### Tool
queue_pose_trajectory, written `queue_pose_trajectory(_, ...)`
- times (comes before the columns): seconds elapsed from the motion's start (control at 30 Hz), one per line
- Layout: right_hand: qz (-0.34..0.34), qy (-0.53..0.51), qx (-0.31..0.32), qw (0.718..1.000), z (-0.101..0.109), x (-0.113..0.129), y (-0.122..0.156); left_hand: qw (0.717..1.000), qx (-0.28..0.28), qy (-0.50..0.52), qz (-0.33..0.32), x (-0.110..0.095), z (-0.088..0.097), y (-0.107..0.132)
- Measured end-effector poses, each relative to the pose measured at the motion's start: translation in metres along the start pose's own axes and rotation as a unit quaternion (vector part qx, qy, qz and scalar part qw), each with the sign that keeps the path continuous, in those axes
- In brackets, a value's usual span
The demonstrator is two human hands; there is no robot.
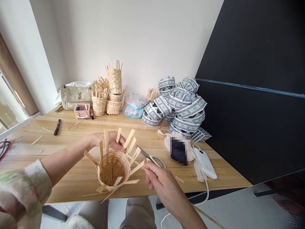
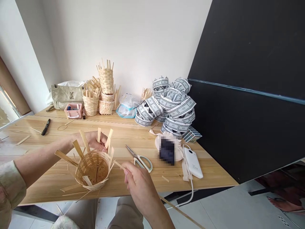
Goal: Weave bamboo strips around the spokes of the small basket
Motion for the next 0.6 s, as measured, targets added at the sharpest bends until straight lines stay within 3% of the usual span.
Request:
queue_pose_trajectory(0.13,0.004,0.062,-0.052,0.997,-0.006,0.0,-0.001,0.999,0.051,-0.013,0.014,0.001,-0.004,-0.003)
queue_pose_trajectory(0.4,0.005,0.272,-0.115,0.955,-0.016,0.003,-0.002,0.998,0.058,-0.004,0.02,0.002,-0.007,-0.007)
queue_pose_trajectory(0.6,0.002,0.313,-0.106,0.944,-0.013,0.005,-0.004,0.997,0.063,0.019,0.027,0.003,-0.012,-0.008)
Point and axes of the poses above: each hand's wrist, its own y-axis away from the middle knuckle, its own z-axis out of the back of the hand, x = y × z, the point moved 4 cm from there along -y, towards the middle knuckle, and after that the axes turned 2 degrees about x, right-handed, at the moved point
